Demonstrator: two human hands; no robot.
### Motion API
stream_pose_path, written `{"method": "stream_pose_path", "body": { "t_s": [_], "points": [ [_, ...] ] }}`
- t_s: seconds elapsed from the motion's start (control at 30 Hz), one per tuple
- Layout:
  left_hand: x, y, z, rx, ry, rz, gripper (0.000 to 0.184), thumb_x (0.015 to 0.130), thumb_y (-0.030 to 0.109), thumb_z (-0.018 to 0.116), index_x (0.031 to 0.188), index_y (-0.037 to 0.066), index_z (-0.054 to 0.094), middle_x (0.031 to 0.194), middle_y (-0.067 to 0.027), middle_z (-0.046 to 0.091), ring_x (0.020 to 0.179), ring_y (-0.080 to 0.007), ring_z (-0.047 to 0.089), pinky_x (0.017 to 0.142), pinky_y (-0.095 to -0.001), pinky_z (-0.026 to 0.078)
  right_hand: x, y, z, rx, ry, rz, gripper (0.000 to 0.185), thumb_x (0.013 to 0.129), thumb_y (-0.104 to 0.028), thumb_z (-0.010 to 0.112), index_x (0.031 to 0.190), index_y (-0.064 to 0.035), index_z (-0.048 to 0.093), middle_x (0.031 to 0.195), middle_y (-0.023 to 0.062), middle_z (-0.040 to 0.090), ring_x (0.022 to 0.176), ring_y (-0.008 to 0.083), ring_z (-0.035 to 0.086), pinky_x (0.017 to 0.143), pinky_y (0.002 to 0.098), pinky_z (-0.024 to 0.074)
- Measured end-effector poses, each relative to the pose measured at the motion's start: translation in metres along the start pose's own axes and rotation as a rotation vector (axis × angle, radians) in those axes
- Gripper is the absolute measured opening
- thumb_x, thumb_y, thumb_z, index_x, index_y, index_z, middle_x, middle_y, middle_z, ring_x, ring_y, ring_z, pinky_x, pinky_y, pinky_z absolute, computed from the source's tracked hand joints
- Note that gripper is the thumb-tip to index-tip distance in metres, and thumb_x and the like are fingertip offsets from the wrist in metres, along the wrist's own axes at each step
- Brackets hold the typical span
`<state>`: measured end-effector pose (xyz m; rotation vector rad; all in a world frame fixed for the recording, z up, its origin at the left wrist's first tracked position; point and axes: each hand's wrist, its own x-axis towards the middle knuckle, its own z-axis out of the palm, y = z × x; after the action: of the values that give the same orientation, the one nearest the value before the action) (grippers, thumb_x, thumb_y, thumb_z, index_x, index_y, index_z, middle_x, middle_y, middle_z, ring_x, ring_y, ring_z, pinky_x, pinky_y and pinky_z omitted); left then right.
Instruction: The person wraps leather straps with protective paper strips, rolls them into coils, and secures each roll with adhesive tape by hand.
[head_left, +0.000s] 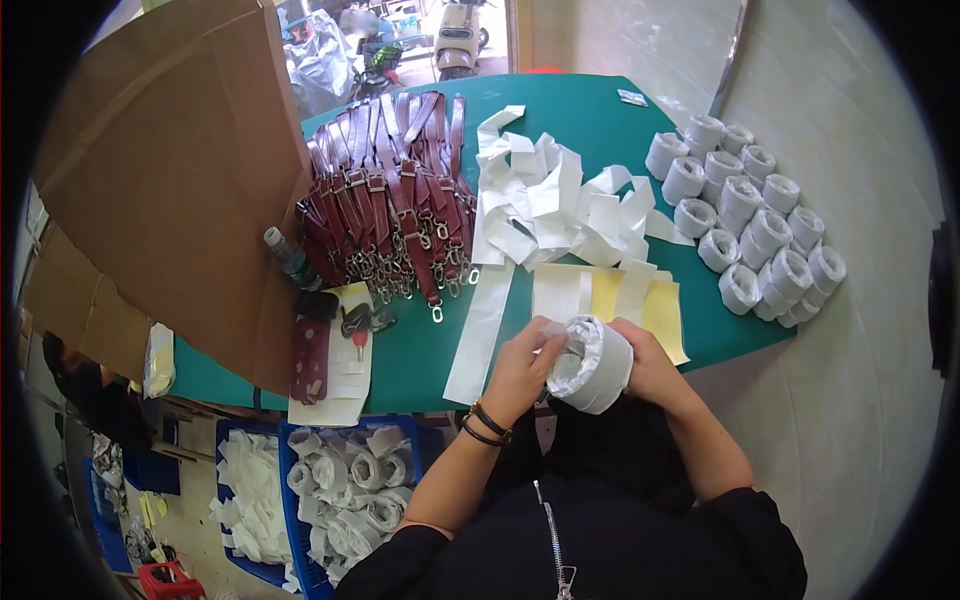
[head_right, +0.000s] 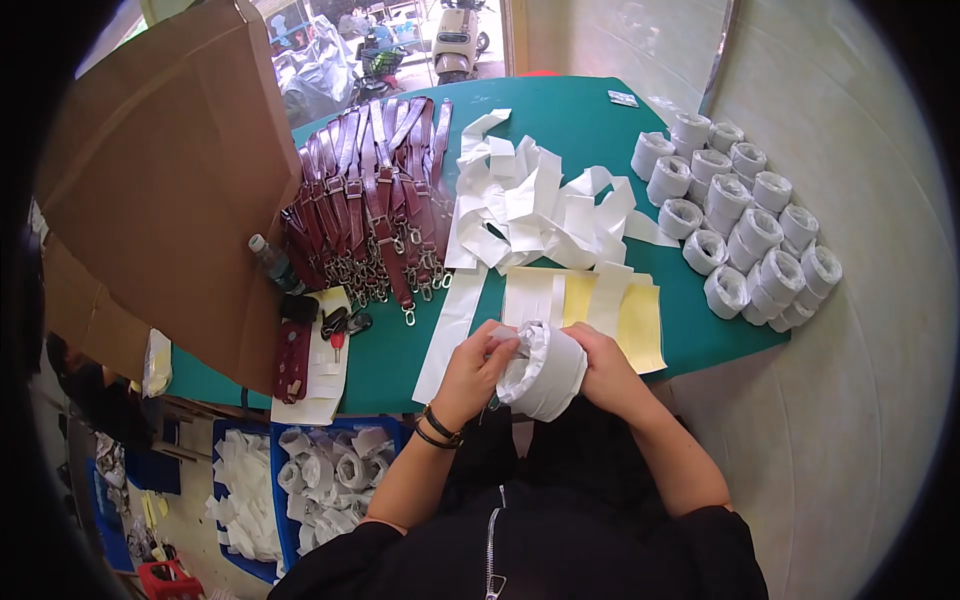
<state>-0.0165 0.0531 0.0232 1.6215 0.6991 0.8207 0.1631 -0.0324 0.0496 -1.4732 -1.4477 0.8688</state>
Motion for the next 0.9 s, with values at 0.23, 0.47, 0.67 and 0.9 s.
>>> {"method": "stream_pose_path", "body": {
  "t_s": [0.23, 0.47, 0.67, 0.9],
  "points": [
    [-0.008, 0.012, 0.000, -0.080, 0.007, 0.061, 0.018, 0.094, 0.014, 0.052, 0.102, -0.001, 0.057, 0.083, -0.0032, 0.062, 0.075, -0.0059, 0.052, 0.067, -0.0203, 0.042, -0.004, -0.006, 0.012, -0.013, 0.241, -0.226, 0.032, 0.075, -0.006, 0.070, 0.104, -0.0005, 0.057, 0.092, 0.0120, 0.065, 0.088, 0.0200, 0.062, 0.080, 0.0294, 0.0474],
    [-0.013, 0.030, -0.005, -0.139, -0.030, 0.001, 0.020, 0.094, 0.016, 0.051, 0.102, -0.002, 0.058, 0.086, -0.0023, 0.062, 0.079, -0.0061, 0.053, 0.071, -0.0207, 0.043, -0.005, 0.000, 0.005, -0.071, 0.176, -0.440, 0.030, 0.076, -0.003, 0.066, 0.104, -0.0022, 0.057, 0.088, 0.0145, 0.065, 0.077, 0.0293, 0.065, 0.067, 0.0334, 0.0506],
    [-0.007, 0.026, -0.015, -0.513, -0.164, -0.196, 0.019, 0.094, 0.016, 0.052, 0.103, 0.001, 0.059, 0.092, -0.0034, 0.062, 0.086, -0.0103, 0.057, 0.076, -0.0231, 0.045, -0.004, -0.015, 0.003, -0.284, 0.208, -0.695, 0.033, 0.072, -0.004, 0.067, 0.104, -0.0037, 0.058, 0.088, 0.0110, 0.066, 0.076, 0.0246, 0.065, 0.067, 0.0325, 0.0512],
    [-0.014, 0.038, -0.015, -0.617, -0.174, -0.073, 0.026, 0.093, 0.021, 0.054, 0.108, -0.001, 0.057, 0.103, -0.0063, 0.061, 0.097, -0.0119, 0.054, 0.086, -0.0253, 0.041, -0.008, -0.043, -0.002, -0.703, 0.262, -1.102, 0.027, 0.071, -0.011, 0.064, 0.098, -0.0084, 0.062, 0.085, 0.0051, 0.064, 0.073, 0.0168, 0.064, 0.071, 0.0323, 0.0520]
  ]
}}
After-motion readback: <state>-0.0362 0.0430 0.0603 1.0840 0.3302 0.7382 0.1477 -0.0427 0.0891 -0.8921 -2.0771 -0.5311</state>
